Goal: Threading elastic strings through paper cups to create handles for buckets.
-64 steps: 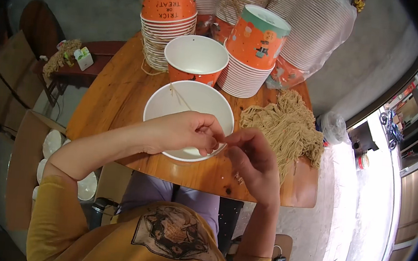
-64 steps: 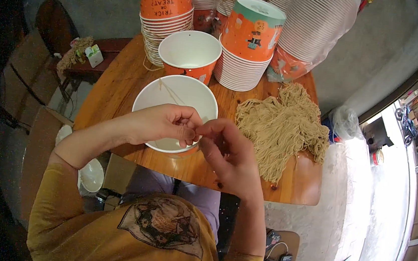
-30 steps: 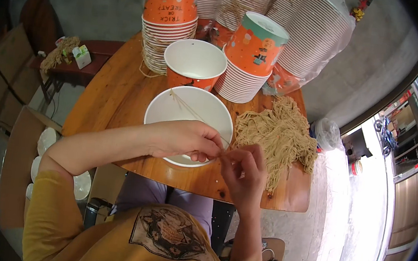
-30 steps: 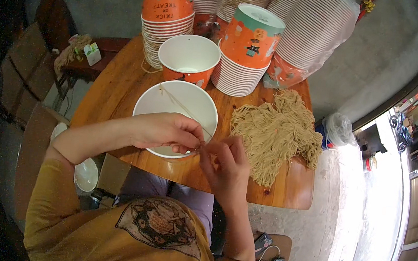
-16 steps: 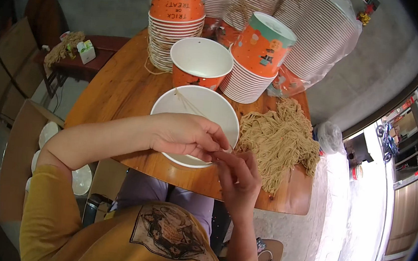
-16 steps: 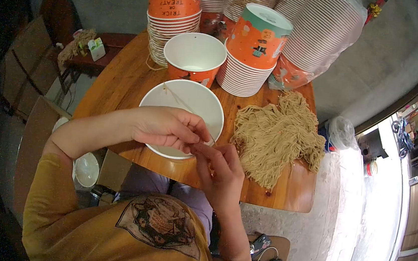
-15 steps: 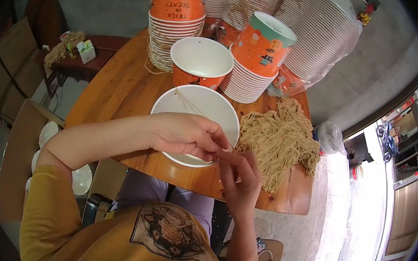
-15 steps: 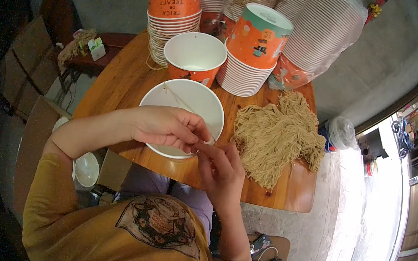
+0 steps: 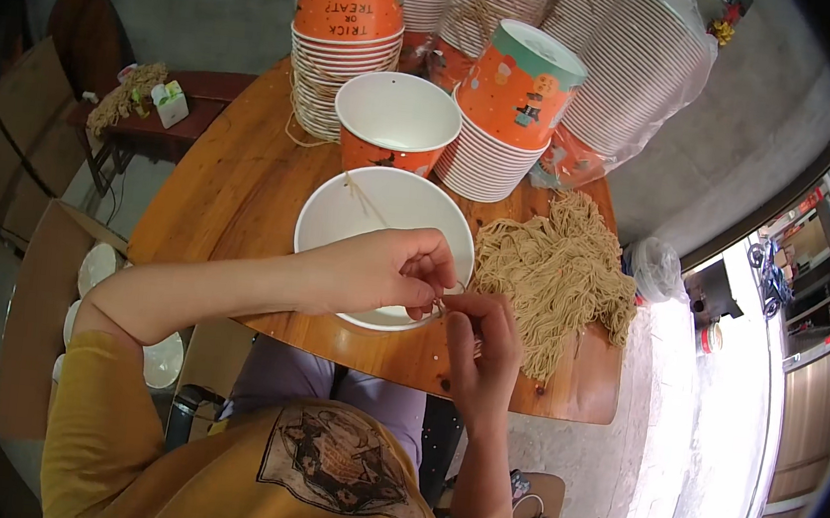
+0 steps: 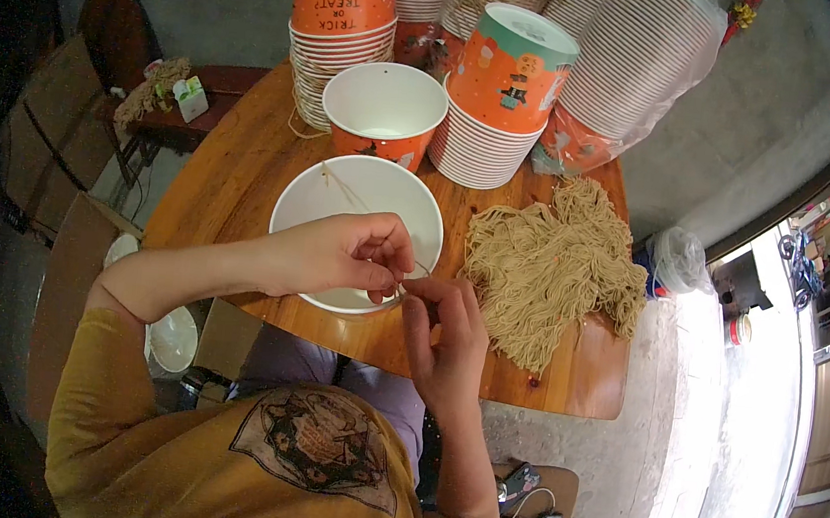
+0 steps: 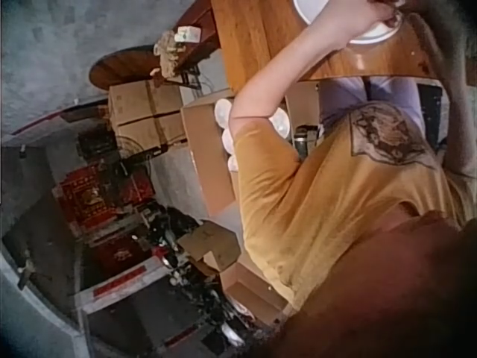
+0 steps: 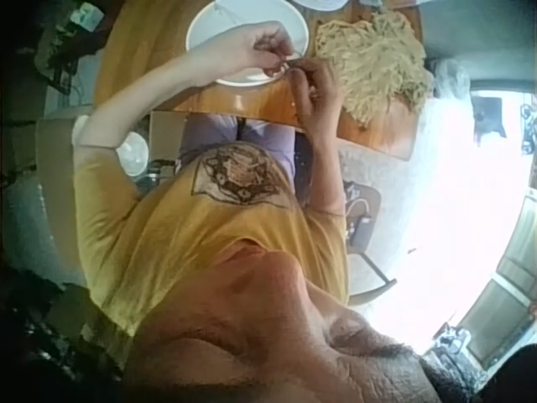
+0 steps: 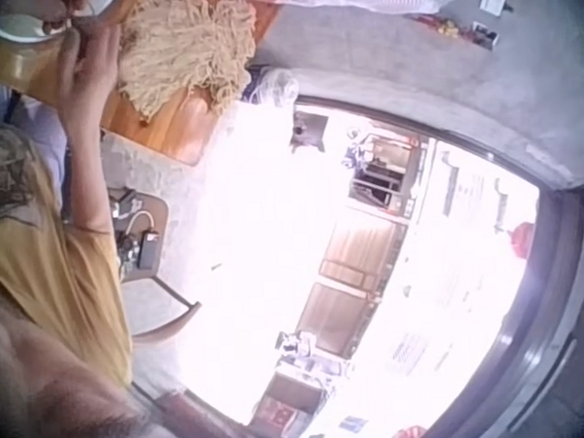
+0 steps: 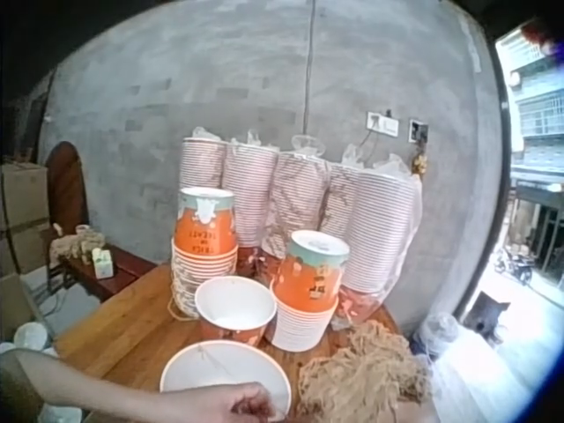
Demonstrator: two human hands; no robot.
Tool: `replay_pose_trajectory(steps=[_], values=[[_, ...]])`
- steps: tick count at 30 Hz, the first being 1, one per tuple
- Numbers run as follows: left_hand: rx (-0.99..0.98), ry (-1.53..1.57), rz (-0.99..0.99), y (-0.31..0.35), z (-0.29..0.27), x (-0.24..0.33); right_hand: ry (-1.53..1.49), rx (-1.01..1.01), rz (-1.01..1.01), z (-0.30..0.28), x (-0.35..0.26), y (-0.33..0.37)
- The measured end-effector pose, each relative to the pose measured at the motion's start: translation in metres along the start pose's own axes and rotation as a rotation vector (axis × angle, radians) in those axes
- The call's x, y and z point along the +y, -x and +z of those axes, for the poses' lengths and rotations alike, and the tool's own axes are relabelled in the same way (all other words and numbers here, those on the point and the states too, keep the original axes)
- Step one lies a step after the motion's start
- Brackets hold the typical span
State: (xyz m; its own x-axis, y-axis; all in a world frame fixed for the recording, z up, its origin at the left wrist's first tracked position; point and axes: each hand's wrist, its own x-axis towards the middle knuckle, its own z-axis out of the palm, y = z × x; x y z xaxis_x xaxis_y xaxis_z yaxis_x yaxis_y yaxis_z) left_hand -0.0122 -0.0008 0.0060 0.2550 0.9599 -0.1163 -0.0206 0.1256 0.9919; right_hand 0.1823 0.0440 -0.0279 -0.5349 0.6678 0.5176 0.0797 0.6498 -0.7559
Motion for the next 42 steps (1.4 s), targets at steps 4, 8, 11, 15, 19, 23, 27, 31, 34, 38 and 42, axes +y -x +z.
replay_pose_trajectory(steps=[4, 8, 11, 15, 19, 23, 27, 31, 34, 38, 42], values=[[0.015, -0.078, 0.009, 0.000, 0.001, 0.001, -0.001, 0.018, 0.034, 0.002, -0.003, 0.002], [0.012, -0.063, 0.023, 0.001, 0.001, -0.001, 0.057, 0.034, 0.073, 0.004, -0.004, 0.001], [0.016, -0.091, 0.059, 0.001, 0.001, -0.002, 0.066, 0.039, 0.094, 0.004, -0.004, -0.002], [0.060, -0.180, -0.015, 0.003, 0.001, 0.005, 0.034, 0.050, 0.110, 0.006, -0.003, -0.003], [0.068, -0.404, -0.044, 0.000, -0.001, 0.006, 0.025, 0.050, 0.113, 0.007, -0.003, -0.003], [0.084, -0.481, -0.025, 0.000, 0.000, 0.003, -0.009, 0.047, 0.147, 0.008, -0.004, -0.003], [0.186, -0.710, 0.176, 0.007, 0.013, 0.003, 0.065, 0.031, 0.152, 0.003, -0.008, -0.002], [0.255, -0.877, 0.375, 0.011, 0.021, -0.002, 0.085, 0.074, 0.096, 0.007, -0.003, 0.001], [0.251, -1.026, 0.474, 0.011, 0.023, -0.003, 0.136, 0.116, 0.040, 0.008, -0.004, 0.001], [0.317, -0.767, 0.275, 0.013, 0.027, 0.000, 0.093, 0.147, 0.079, 0.009, -0.001, 0.005], [0.336, -0.913, 0.459, 0.014, 0.019, 0.003, 0.043, 0.164, 0.120, 0.008, -0.002, 0.007]])
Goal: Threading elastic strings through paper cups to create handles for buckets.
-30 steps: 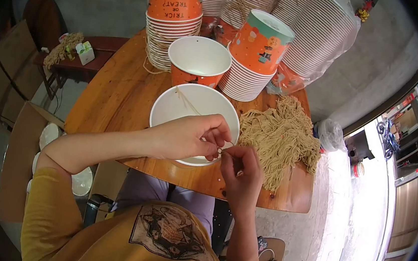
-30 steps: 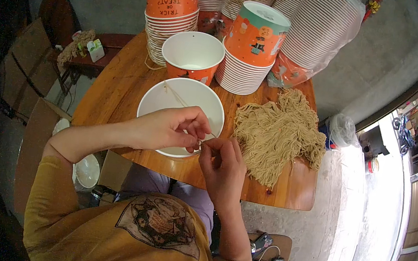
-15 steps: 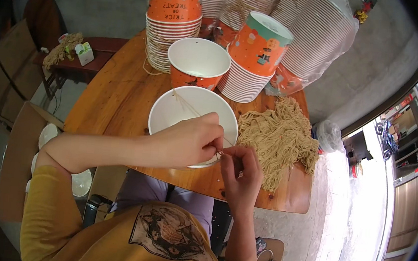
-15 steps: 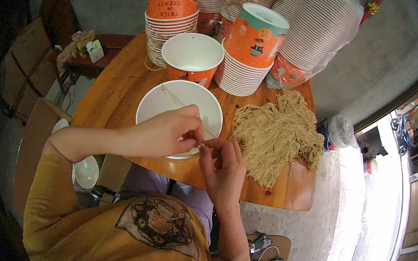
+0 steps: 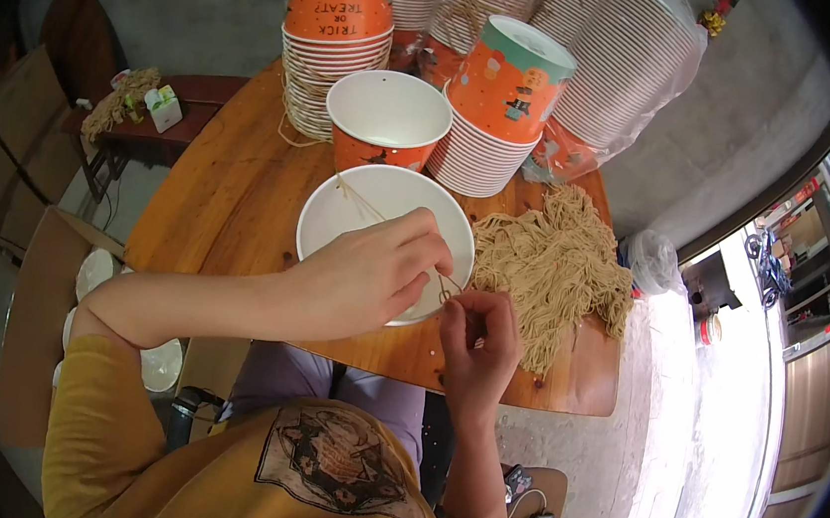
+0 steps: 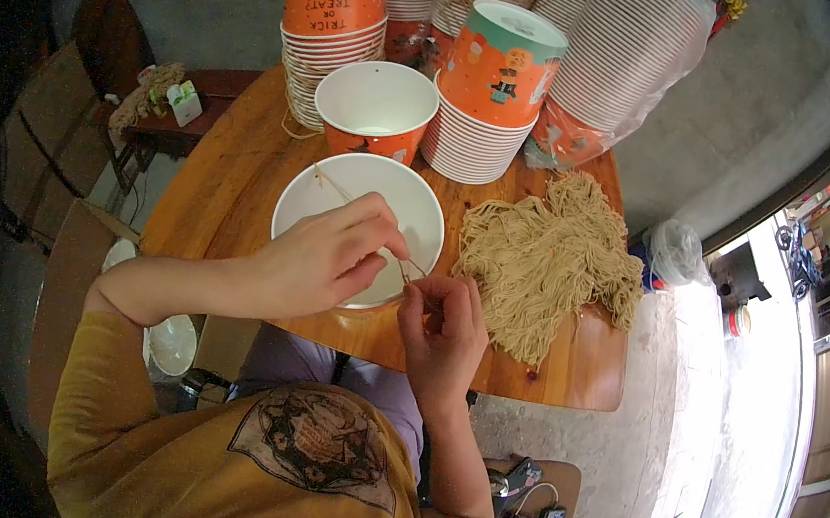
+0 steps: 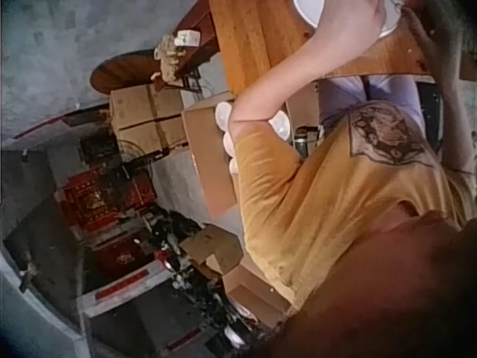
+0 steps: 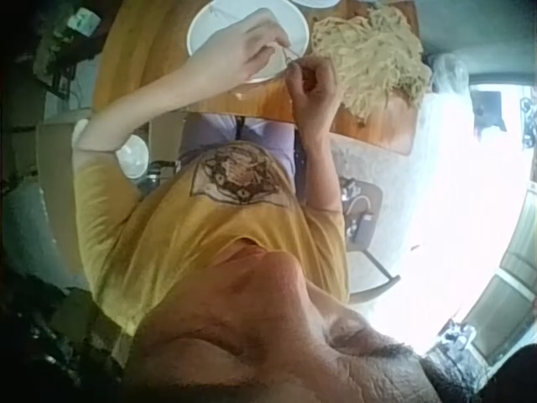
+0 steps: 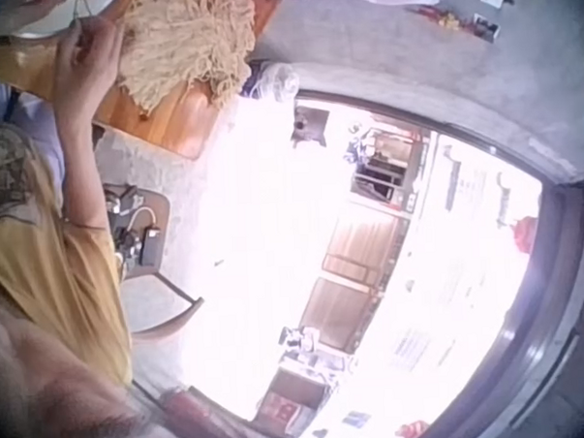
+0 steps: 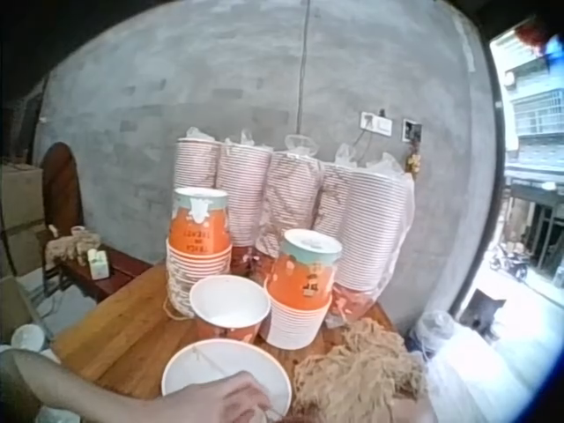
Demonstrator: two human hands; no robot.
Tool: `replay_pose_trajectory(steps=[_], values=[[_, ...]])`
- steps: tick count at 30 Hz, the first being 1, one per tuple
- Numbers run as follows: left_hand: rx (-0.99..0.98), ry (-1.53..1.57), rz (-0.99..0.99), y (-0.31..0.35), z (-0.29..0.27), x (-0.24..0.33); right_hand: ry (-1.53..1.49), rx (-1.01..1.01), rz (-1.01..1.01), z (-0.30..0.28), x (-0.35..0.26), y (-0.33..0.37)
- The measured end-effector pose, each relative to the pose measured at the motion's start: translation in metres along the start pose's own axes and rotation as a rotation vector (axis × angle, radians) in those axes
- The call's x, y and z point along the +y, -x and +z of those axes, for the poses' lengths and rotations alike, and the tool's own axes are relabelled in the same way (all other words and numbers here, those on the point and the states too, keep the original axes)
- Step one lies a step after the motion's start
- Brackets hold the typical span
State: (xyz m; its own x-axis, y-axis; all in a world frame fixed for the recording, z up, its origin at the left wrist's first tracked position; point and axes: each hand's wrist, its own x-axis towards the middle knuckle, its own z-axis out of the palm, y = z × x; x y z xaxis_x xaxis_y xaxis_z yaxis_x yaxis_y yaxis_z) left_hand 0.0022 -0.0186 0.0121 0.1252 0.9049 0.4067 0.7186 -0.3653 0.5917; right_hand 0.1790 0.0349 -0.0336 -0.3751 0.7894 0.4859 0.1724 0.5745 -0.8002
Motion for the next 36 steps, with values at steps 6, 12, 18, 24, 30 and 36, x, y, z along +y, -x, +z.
replay_pose_trajectory(steps=[6, 12, 18, 24, 30, 36], values=[[0.030, -0.001, 0.030, 0.005, 0.009, 0.007, 0.008, 0.018, -0.003, 0.002, -0.001, 0.002], [-0.068, 0.125, -0.063, 0.005, 0.013, 0.000, -0.021, 0.006, 0.008, 0.005, -0.001, 0.005], [-0.061, 0.175, -0.119, 0.002, 0.010, 0.002, 0.025, 0.000, -0.040, 0.004, 0.001, 0.006], [-0.076, 0.256, -0.193, 0.000, 0.009, 0.002, 0.055, 0.002, -0.082, 0.004, 0.000, 0.006], [-0.079, 0.339, -0.210, -0.003, 0.007, 0.007, 0.086, 0.035, -0.109, 0.004, -0.001, 0.007], [-0.119, 0.473, -0.214, -0.006, 0.007, 0.006, -0.023, 0.071, -0.053, 0.005, 0.007, 0.007]])
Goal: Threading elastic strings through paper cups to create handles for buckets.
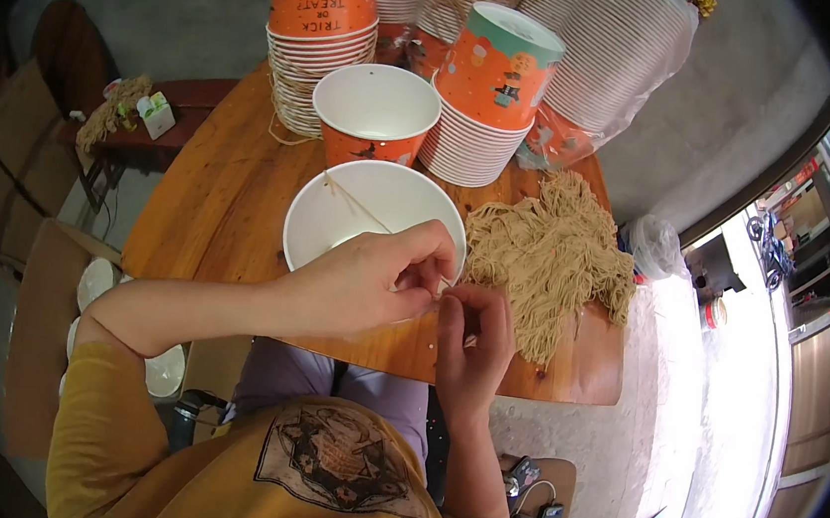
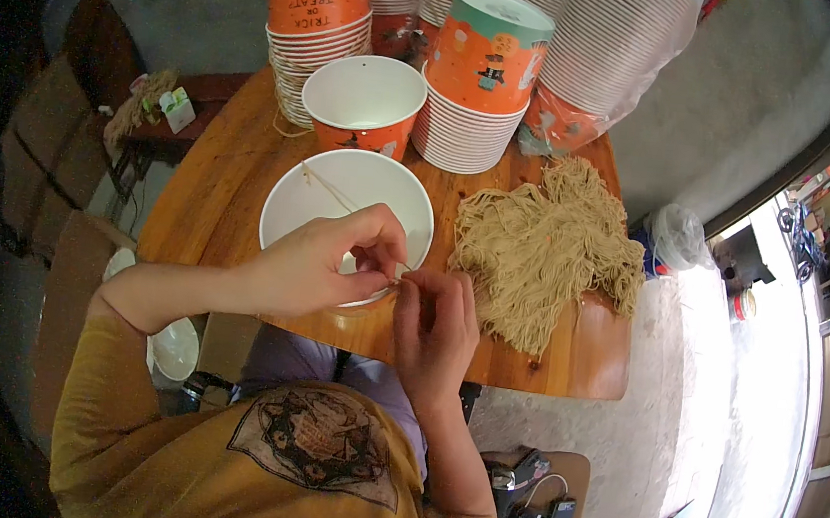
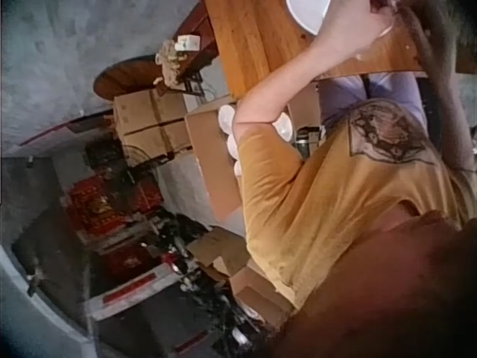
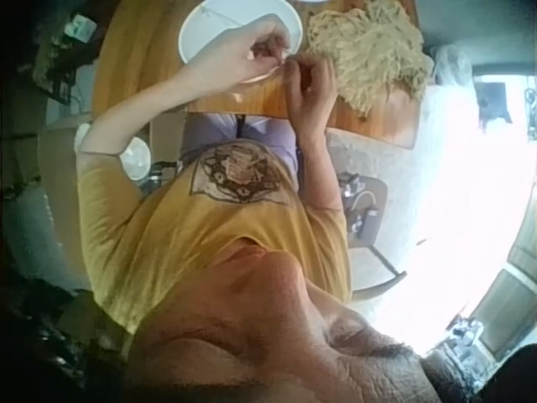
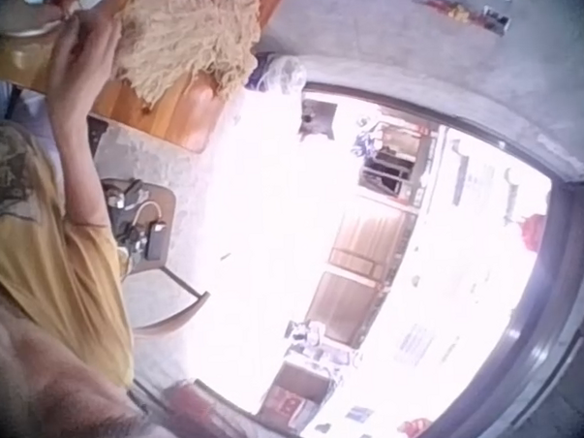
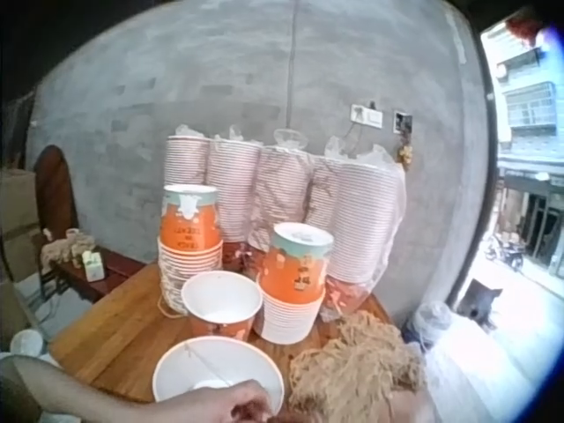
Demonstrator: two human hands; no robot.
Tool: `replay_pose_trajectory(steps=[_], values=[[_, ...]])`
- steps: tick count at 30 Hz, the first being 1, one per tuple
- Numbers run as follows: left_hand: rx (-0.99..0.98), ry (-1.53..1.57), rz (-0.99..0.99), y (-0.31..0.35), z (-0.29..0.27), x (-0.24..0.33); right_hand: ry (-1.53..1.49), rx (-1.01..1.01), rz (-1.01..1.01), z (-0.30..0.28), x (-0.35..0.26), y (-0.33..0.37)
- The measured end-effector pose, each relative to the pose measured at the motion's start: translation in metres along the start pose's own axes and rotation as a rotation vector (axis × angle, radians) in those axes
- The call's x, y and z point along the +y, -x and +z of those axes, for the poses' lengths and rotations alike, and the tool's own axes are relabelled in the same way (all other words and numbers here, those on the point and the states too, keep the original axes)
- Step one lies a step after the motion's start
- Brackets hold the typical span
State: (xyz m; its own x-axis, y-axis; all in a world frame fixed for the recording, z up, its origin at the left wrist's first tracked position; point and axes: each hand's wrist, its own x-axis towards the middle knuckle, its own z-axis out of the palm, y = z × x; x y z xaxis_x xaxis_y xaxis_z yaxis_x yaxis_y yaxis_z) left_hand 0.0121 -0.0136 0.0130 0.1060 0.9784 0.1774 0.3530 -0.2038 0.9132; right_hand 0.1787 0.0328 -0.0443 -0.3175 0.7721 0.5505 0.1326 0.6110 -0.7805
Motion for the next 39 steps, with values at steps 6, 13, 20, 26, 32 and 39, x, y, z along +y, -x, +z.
replay_pose_trajectory(steps=[6, 13, 20, 26, 32, 39], values=[[-0.062, 0.022, -0.082, -0.003, -0.003, -0.001, -0.101, -0.032, 0.060, -0.002, 0.003, -0.002], [-0.063, 0.058, -0.036, -0.006, -0.004, -0.010, -0.128, -0.031, 0.123, -0.003, 0.002, 0.001], [-0.073, 0.001, -0.038, -0.005, -0.004, -0.004, -0.087, -0.032, 0.059, -0.002, -0.001, -0.001], [-0.124, -0.070, -0.013, -0.007, -0.005, 0.002, -0.059, -0.011, 0.010, 0.000, 0.003, -0.002], [-0.133, 0.016, 0.013, -0.010, -0.006, -0.012, -0.036, -0.020, 0.003, -0.002, 0.007, -0.002], [-0.133, 0.164, -0.051, -0.014, -0.009, -0.018, -0.014, -0.023, 0.032, -0.004, 0.008, 0.001]])
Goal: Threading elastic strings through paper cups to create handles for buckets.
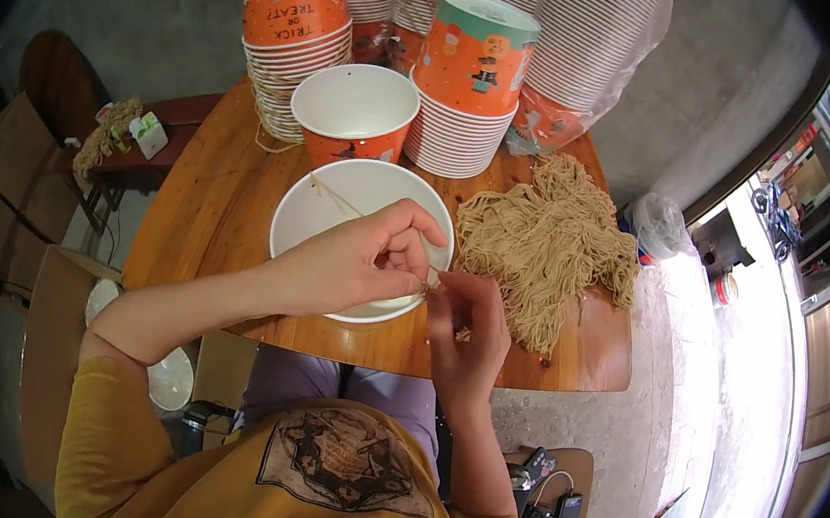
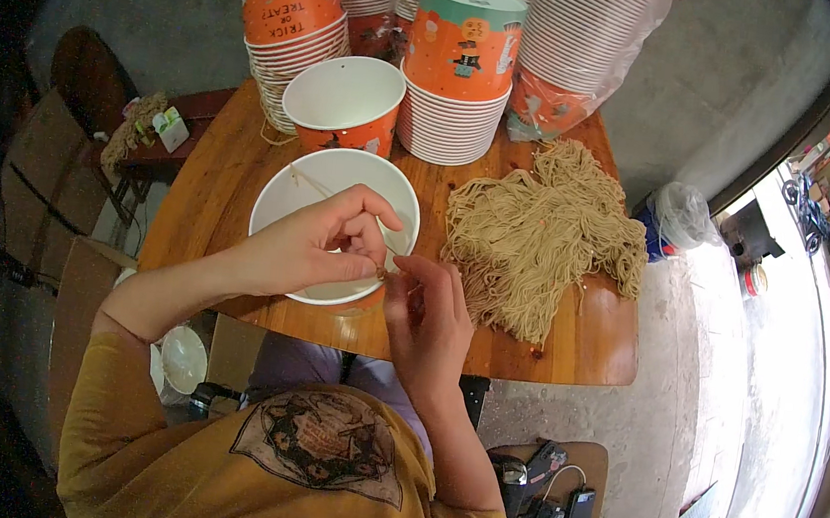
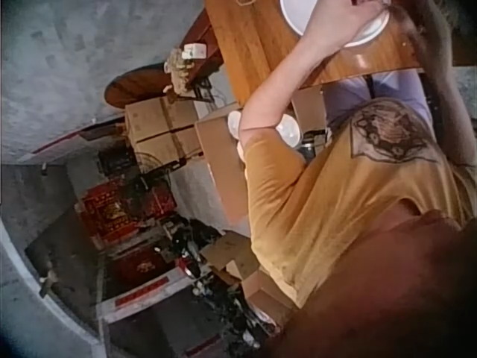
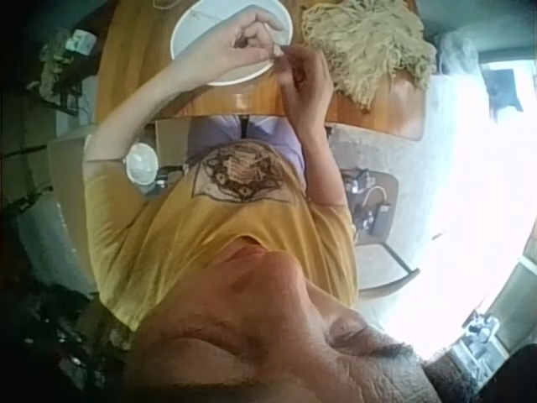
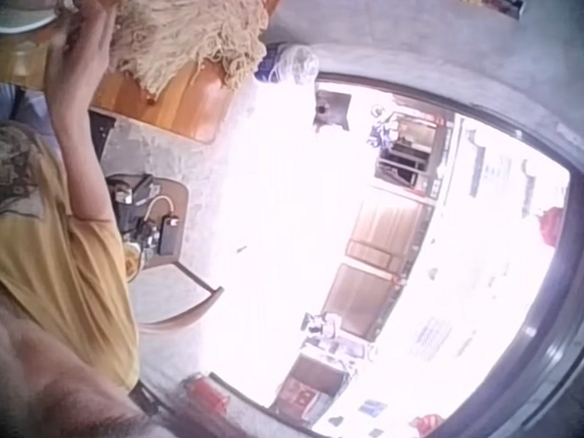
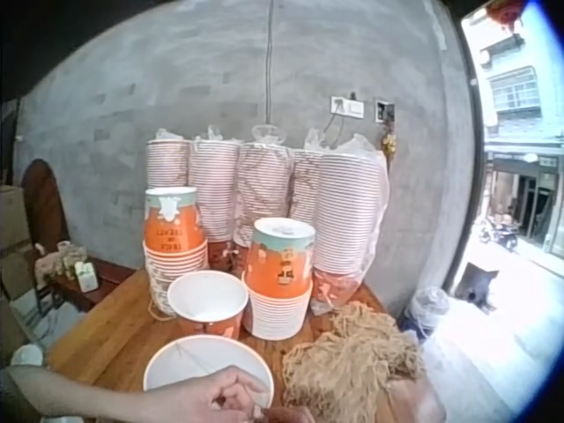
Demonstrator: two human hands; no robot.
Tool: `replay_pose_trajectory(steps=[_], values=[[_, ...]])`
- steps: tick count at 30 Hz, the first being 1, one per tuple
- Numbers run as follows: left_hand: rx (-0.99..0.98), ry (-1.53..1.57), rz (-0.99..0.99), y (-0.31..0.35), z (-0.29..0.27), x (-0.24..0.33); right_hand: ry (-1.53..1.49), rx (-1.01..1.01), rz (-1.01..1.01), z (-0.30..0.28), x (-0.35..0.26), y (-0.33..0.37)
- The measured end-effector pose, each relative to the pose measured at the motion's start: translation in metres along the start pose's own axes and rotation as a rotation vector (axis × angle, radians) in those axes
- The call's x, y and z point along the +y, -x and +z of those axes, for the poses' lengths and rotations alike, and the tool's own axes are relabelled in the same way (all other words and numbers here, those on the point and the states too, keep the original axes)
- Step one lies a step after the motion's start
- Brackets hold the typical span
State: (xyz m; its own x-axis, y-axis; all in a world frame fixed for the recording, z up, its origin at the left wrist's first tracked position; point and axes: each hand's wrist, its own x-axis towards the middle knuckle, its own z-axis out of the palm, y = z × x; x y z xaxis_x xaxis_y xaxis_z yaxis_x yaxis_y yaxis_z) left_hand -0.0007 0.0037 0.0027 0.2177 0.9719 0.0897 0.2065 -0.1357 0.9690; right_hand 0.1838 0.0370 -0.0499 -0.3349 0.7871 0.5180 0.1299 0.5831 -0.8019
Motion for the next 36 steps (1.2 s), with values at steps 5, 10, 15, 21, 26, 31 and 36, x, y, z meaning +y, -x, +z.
replay_pose_trajectory(steps=[5, 10, 15, 21, 26, 31, 36], values=[[-0.005, 0.073, -0.043, -0.0007, 0.0009, 0.0018, 0.100, 0.033, -0.111, -0.0001, -0.0046, -0.0009], [-0.006, 0.046, -0.049, -0.0009, 0.0015, 0.0022, 0.114, 0.036, -0.096, -0.0005, -0.0050, -0.0021], [0.009, 0.051, -0.050, -0.0006, 0.0029, -0.0004, 0.182, 0.048, -0.231, 0.0007, 0.0007, -0.0001], [0.007, 0.047, -0.066, -0.0012, 0.0031, 0.0025, 0.185, 0.080, -0.263, 0.0021, 0.0021, 0.0029], [-0.001, -0.003, -0.032, -0.0006, 0.0024, -0.0008, 0.219, 0.074, -0.261, 0.0014, -0.0016, 0.0003], [-0.025, -0.013, -0.052, 0.0001, 0.0027, 0.0017, 0.183, 0.074, -0.241, 0.0027, 0.0004, 0.0027], [-0.049, -0.103, -0.067, 0.0024, 0.0049, 0.0048, -0.014, 0.050, -0.069, 0.0049, -0.0006, 0.0020]])
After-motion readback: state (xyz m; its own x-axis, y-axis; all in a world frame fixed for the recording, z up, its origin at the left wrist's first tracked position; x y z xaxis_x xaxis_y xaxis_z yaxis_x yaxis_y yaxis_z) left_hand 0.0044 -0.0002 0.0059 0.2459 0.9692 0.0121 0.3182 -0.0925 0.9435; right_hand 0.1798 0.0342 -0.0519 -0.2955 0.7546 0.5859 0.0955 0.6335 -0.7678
